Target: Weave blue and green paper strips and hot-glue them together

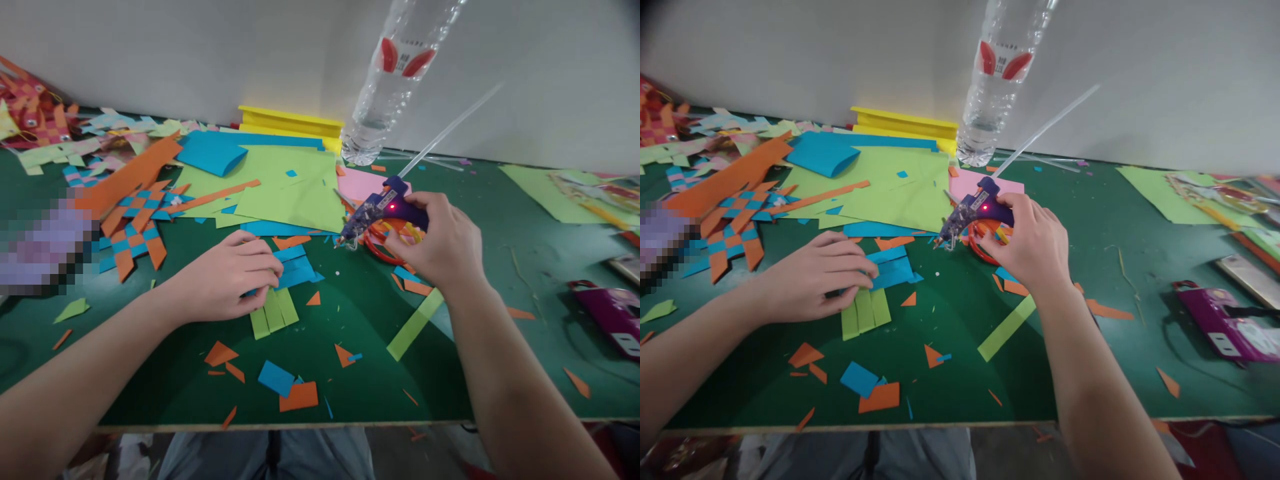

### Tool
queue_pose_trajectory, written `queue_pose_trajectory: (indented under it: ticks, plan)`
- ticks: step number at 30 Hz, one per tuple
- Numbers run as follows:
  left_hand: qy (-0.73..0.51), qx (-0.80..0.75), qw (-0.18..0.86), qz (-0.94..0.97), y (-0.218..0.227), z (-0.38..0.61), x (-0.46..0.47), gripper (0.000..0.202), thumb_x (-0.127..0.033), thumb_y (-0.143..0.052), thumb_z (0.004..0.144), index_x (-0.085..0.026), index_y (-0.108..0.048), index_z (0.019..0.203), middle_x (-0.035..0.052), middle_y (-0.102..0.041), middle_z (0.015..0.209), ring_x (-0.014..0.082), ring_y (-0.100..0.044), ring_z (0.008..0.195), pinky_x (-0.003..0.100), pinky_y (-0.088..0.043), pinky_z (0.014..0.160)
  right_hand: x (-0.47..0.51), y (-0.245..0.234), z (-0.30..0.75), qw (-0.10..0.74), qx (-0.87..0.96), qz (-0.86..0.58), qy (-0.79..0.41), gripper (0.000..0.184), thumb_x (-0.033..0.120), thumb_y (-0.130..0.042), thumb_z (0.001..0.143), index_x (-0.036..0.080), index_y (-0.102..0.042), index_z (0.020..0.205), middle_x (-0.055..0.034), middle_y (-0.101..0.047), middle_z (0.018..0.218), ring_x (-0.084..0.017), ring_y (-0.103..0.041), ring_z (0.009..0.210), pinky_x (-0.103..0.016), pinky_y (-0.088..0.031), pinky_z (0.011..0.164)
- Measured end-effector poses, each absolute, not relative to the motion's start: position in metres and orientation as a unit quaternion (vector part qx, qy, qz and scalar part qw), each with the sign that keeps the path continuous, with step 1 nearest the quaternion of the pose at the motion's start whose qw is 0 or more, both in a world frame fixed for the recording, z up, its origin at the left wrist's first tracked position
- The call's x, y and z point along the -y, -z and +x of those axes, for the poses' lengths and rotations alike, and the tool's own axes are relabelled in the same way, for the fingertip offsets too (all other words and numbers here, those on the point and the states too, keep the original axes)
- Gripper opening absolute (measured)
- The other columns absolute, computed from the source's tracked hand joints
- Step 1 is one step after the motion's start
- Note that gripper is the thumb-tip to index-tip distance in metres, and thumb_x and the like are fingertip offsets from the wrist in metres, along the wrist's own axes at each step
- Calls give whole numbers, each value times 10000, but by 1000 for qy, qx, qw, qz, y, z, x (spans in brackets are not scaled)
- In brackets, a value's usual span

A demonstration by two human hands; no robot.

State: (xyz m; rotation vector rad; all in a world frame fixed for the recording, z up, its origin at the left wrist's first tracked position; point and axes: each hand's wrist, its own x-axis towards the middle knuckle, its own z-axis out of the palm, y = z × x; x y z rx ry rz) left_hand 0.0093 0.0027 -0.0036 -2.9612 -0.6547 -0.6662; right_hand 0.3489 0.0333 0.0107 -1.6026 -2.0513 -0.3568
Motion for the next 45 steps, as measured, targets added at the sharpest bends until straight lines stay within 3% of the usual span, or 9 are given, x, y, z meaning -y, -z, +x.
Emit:
queue_pose_trajectory:
  ticks: [29, 38, 45]
  plan:
    - [192, 207, 11, -959, 3, 13, -1, 275, -109, -447, 937, -210, -695, 874, 29, -733, 966, 194, -644, 885, 372, -384, 904, -33, -10, 348, 256, 751, -594, 133, 486, 360, -713, 728, 275, -540, 1175, -94, -737, 1070, -343, -712, 965, -493, -564, 805]
    - [181, 196, 19, -964, 6, 13, -3, 231, -272, -508, 1022, -205, -691, 896, 36, -707, 945, 186, -628, 856, 366, -381, 898, -33, -11, 347, 250, 751, -602, 105, 497, 364, -704, 737, 259, -535, 1192, -111, -725, 1111, -354, -700, 1019, -521, -557, 848]
    - [177, 201, 22, -963, 7, 15, -2, 253, -269, -508, 1032, -190, -689, 875, 36, -714, 954, 185, -626, 871, 357, -372, 904, -32, -12, 346, 259, 749, -598, 120, 462, 382, -699, 724, 278, -543, 1146, -81, -738, 1059, -332, -707, 968, -492, -562, 812]
